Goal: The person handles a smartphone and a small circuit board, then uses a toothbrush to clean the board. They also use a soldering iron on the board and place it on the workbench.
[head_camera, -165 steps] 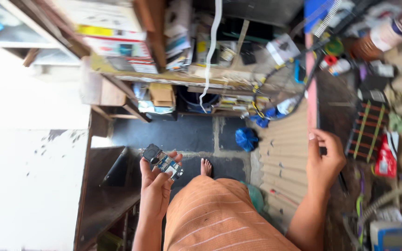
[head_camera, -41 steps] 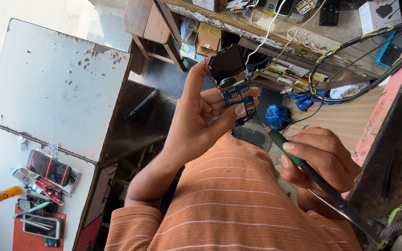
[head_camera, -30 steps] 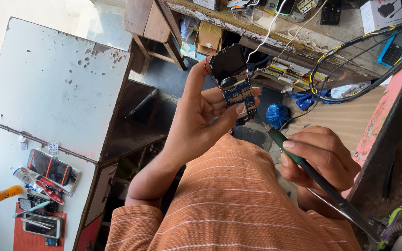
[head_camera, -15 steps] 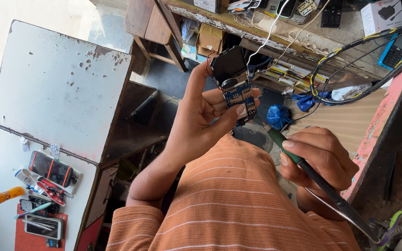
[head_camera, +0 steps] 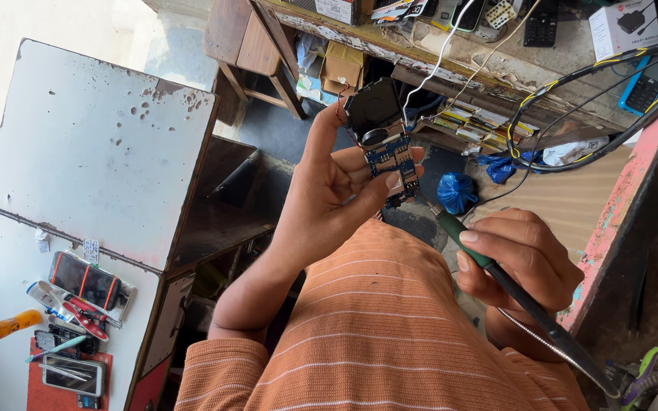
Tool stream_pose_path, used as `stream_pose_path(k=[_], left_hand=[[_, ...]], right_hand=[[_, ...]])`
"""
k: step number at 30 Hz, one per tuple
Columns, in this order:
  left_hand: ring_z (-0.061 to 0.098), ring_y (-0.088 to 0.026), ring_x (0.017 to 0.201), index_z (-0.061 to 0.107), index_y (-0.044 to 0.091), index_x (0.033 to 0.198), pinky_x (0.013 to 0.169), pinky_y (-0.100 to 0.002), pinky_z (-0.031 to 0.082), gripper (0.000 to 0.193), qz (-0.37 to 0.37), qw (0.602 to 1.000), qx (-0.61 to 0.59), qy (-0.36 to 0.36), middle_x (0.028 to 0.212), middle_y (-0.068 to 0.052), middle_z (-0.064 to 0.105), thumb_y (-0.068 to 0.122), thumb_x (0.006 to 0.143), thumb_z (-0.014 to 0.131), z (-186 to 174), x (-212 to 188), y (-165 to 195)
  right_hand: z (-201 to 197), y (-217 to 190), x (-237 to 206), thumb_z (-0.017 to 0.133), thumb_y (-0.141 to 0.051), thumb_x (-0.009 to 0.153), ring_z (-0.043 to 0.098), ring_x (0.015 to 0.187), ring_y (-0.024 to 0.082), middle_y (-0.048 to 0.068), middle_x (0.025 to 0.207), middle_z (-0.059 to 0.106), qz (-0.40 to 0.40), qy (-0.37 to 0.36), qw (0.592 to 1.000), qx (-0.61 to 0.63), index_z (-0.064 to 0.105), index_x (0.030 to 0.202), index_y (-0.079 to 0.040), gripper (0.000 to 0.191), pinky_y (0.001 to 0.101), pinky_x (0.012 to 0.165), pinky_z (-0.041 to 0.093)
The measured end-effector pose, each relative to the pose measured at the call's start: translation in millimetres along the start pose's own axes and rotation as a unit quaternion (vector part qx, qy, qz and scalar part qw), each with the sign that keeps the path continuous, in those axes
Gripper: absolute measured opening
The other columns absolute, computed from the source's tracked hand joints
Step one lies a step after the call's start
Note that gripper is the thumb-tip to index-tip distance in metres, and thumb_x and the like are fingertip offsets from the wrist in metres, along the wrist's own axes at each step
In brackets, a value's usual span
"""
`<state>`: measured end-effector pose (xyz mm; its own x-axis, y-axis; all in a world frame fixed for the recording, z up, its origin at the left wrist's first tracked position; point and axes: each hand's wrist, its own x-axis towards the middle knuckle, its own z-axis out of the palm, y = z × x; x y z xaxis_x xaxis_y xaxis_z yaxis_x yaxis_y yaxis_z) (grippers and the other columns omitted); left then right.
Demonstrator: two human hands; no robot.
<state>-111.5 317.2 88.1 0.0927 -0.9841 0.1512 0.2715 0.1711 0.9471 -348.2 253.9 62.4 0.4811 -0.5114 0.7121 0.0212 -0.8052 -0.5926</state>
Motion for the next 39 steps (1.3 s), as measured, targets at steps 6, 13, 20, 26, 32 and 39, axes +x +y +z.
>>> stream_pose_path(k=[6, 13, 20, 26, 32, 39], left_hand=[[0.065, -0.028, 0.136, 0.019, 0.005, 0.154, 0.114, -0.038, 0.059, 0.059, -0.010, 1.000, 0.006, 0.003, 0.136, -0.025, 0.068, -0.011, 0.109, 0.054, 0.2, 1.1, -0.2], [0.066, -0.028, 0.135, 0.018, 0.006, 0.155, 0.113, -0.038, 0.059, 0.061, -0.003, 1.000, 0.011, -0.002, 0.135, -0.025, 0.068, -0.011, 0.109, 0.054, -0.4, 1.0, -1.9], [0.065, -0.027, 0.132, 0.017, 0.007, 0.157, 0.114, -0.037, 0.058, 0.062, 0.004, 1.000, -0.003, -0.002, 0.134, -0.025, 0.067, -0.011, 0.110, 0.053, -1.4, 1.2, -4.7], [0.066, -0.028, 0.135, 0.018, 0.006, 0.155, 0.113, -0.038, 0.059, 0.061, -0.008, 1.000, -0.001, 0.000, 0.136, -0.025, 0.068, -0.011, 0.109, 0.054, -1.0, 0.6, -4.5], [0.066, -0.026, 0.130, 0.019, 0.006, 0.155, 0.115, -0.038, 0.059, 0.060, -0.006, 1.000, 0.001, -0.002, 0.137, -0.025, 0.068, -0.011, 0.110, 0.054, -1.3, 0.9, -4.4], [0.068, -0.029, 0.131, 0.017, 0.007, 0.156, 0.107, -0.036, 0.061, 0.064, -0.016, 1.000, 0.000, -0.001, 0.136, -0.025, 0.068, -0.011, 0.108, 0.055, -2.7, 1.7, -3.5]], right_hand=[[-2.7, -0.6, -1.7, 0.078, -0.007, 0.090, 0.070, 0.079, 0.025, 0.018, 0.095, 0.068, 0.014, -0.015, 1.000, -0.003, 0.066, 0.108, 0.003, 0.024, 0.0317, 0.066, 0.058], [-1.5, 0.9, 0.5, 0.078, -0.009, 0.090, 0.070, 0.080, 0.025, 0.017, 0.094, 0.068, 0.001, -0.009, 1.000, 0.006, 0.066, 0.108, 0.003, 0.025, 0.0315, 0.064, 0.057], [-1.3, -1.1, 0.0, 0.078, -0.009, 0.091, 0.070, 0.082, 0.026, 0.017, 0.096, 0.069, 0.008, -0.012, 1.000, -0.001, 0.066, 0.109, 0.003, 0.024, 0.0326, 0.067, 0.058], [-1.5, 0.2, -1.0, 0.077, -0.010, 0.090, 0.070, 0.082, 0.026, 0.017, 0.096, 0.069, 0.012, -0.012, 1.000, 0.001, 0.066, 0.109, 0.004, 0.025, 0.0317, 0.066, 0.058], [-1.9, 0.1, 0.9, 0.077, -0.010, 0.091, 0.070, 0.082, 0.026, 0.018, 0.096, 0.068, 0.005, -0.020, 1.000, 0.001, 0.065, 0.108, 0.004, 0.025, 0.0322, 0.066, 0.058], [-5.5, -5.5, 4.9, 0.076, -0.008, 0.094, 0.070, 0.082, 0.024, 0.017, 0.098, 0.068, 0.025, -0.045, 0.999, -0.003, 0.065, 0.111, 0.004, 0.024, 0.0323, 0.070, 0.058]])
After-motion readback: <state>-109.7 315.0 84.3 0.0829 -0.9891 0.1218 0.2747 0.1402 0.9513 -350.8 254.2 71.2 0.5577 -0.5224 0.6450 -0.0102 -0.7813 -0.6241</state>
